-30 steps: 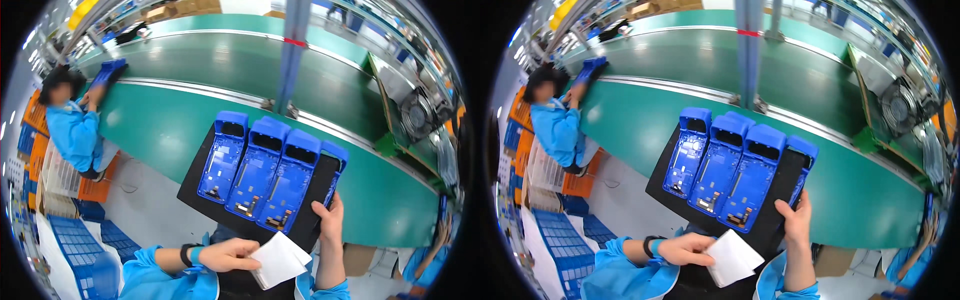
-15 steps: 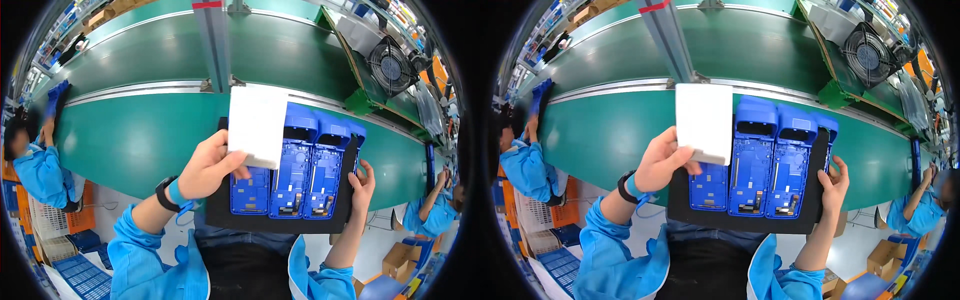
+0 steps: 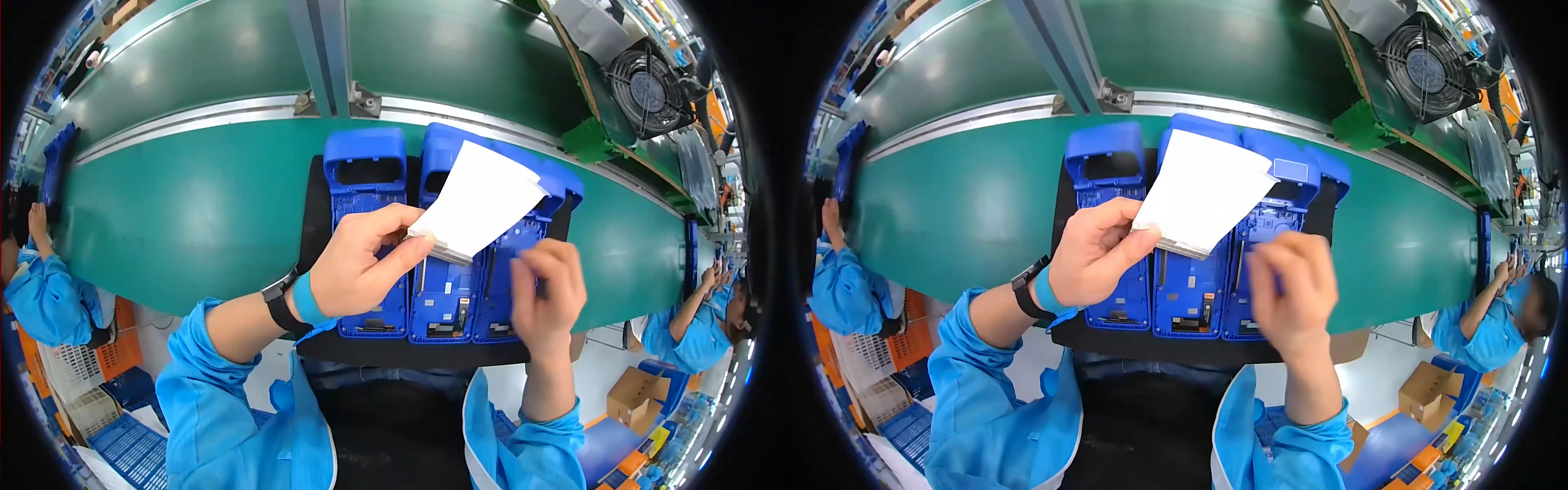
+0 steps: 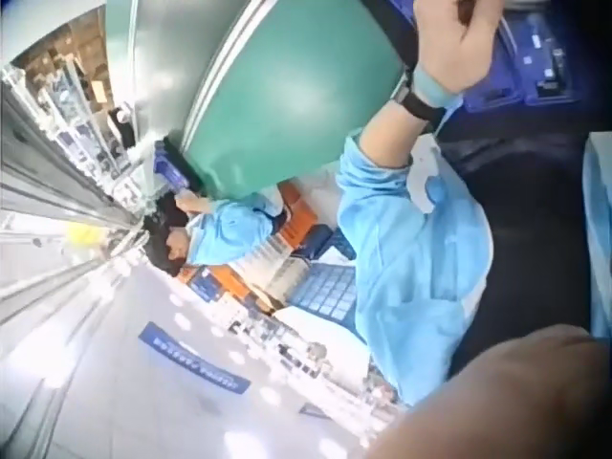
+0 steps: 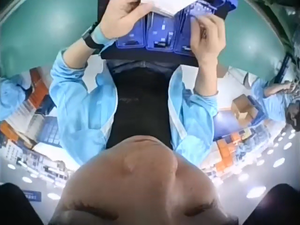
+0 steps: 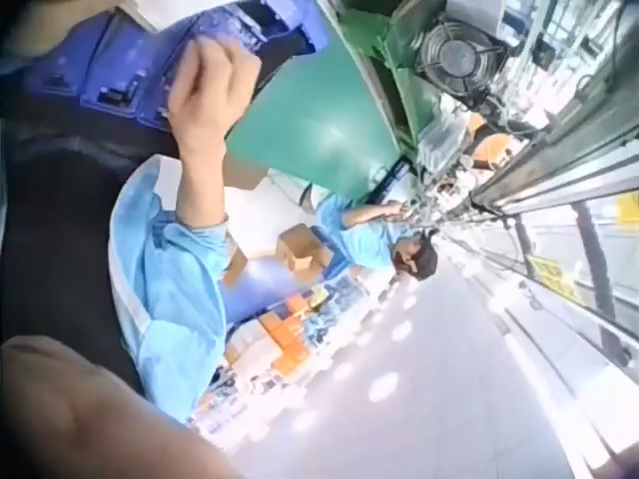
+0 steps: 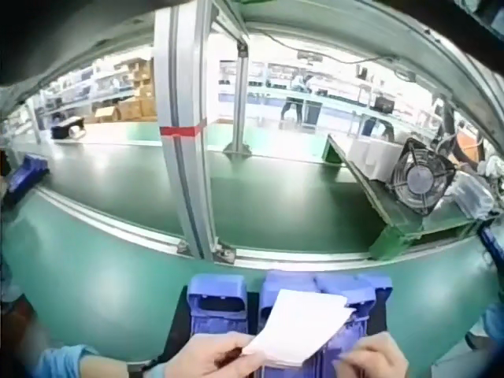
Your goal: Applying small stickers to internal components of electronic devices on an assembly line.
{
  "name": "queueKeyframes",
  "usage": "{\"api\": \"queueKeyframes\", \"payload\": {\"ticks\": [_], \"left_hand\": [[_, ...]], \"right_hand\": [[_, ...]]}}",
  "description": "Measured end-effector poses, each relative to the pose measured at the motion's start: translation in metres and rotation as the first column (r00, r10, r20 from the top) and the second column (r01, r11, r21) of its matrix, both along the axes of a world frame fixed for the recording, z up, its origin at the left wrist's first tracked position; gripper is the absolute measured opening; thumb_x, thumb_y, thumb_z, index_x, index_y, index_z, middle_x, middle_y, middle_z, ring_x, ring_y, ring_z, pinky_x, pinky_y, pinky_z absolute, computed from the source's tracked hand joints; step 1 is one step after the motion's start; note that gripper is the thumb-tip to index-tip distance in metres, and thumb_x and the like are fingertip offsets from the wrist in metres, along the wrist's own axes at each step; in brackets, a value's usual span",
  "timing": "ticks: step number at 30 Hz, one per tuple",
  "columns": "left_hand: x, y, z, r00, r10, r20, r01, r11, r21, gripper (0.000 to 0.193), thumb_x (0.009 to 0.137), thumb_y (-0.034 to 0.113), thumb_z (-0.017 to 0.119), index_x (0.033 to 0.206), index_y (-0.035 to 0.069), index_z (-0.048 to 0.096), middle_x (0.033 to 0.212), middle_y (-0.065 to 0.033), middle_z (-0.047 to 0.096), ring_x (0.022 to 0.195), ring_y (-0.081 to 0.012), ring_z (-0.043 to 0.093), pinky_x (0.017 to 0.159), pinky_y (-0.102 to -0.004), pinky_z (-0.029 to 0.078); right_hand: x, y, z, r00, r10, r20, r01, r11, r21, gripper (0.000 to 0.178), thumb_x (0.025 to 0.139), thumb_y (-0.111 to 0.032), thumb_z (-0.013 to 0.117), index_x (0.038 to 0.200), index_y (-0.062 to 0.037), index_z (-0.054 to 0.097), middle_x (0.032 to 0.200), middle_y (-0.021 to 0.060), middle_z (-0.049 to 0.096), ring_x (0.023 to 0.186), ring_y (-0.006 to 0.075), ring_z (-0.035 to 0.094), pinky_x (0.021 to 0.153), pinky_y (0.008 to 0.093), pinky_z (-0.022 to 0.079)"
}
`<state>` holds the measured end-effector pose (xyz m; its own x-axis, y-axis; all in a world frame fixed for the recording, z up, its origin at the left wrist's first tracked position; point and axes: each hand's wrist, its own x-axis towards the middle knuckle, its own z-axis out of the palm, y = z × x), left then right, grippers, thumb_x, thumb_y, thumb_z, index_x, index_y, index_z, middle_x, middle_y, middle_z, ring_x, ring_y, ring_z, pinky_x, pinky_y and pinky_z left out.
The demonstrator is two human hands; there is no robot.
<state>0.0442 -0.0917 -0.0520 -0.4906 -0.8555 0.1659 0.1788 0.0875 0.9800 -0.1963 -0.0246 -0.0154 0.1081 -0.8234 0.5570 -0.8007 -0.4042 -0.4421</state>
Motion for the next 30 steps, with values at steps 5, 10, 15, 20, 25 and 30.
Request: {"api": "queueKeyframes", "payload": {"ticks": [5,10,15,20,25,30], "left_hand": [[0.002,0.0,0.005,0.998,0.037,0.06,-0.03,0.994,-0.107,0.022,0.095,0.008,0.065,0.114,-0.004,0.066,0.089,-0.0125,0.07,0.077,-0.0172,0.067,0.07,-0.0285,0.053],[0.004,0.001,0.008,0.995,0.051,0.089,-0.038,0.988,-0.147,0.024,0.094,0.008,0.066,0.115,-0.004,0.066,0.091,-0.0136,0.07,0.076,-0.0199,0.068,0.069,-0.0291,0.053],[0.003,0.0,0.002,0.997,0.053,0.059,-0.042,0.986,-0.16,0.024,0.094,0.008,0.066,0.115,-0.004,0.067,0.091,-0.014,0.071,0.076,-0.0202,0.069,0.069,-0.0293,0.054],[0.004,0.001,0.003,0.994,0.072,0.086,-0.061,0.99,-0.131,0.024,0.094,0.009,0.067,0.114,-0.002,0.069,0.085,-0.0131,0.071,0.071,-0.019,0.069,0.066,-0.028,0.054],[0.005,0.002,0.003,0.994,0.063,0.089,-0.053,0.992,-0.11,0.025,0.093,0.009,0.068,0.116,-0.001,0.07,0.083,-0.013,0.071,0.07,-0.0162,0.07,0.064,-0.0265,0.054],[0.008,-0.001,0.006,0.996,-0.03,0.089,0.029,1.0,0.01,0.025,0.094,0.011,0.068,0.116,-0.002,0.07,0.084,-0.0105,0.073,0.073,-0.011,0.069,0.066,-0.0239,0.054]], "right_hand": [[0.042,-0.026,0.011,0.966,0.257,0.024,-0.257,0.965,0.049,0.022,0.075,0.009,0.076,0.091,-0.0001,0.064,0.087,0.0132,0.065,0.073,0.0264,0.065,0.062,0.032,0.052],[0.045,-0.034,0.007,0.95,0.31,0.033,-0.311,0.937,0.162,0.019,0.078,0.006,0.075,0.092,-0.0002,0.063,0.091,0.0131,0.064,0.075,0.0271,0.065,0.065,0.0332,0.052],[0.045,-0.034,0.0,0.944,0.33,0.018,-0.328,0.929,0.17,0.022,0.076,0.006,0.075,0.094,-0.0004,0.063,0.09,0.0125,0.063,0.075,0.0281,0.063,0.064,0.0354,0.052],[0.047,-0.037,0.0,0.93,0.352,-0.105,-0.342,0.934,0.106,0.025,0.073,0.004,0.075,0.093,-0.0009,0.062,0.088,0.0119,0.062,0.073,0.029,0.062,0.063,0.0378,0.05],[0.047,-0.037,0.004,0.925,0.368,-0.097,-0.352,0.924,0.149,0.018,0.077,0.006,0.074,0.09,0.0007,0.063,0.088,0.0132,0.061,0.074,0.0277,0.06,0.062,0.0351,0.048],[0.046,-0.038,0.002,0.923,0.377,-0.076,-0.36,0.916,0.175,0.019,0.079,0.008,0.071,0.092,0.0001,0.059,0.089,0.0138,0.059,0.074,0.0278,0.059,0.063,0.0343,0.048]]}}
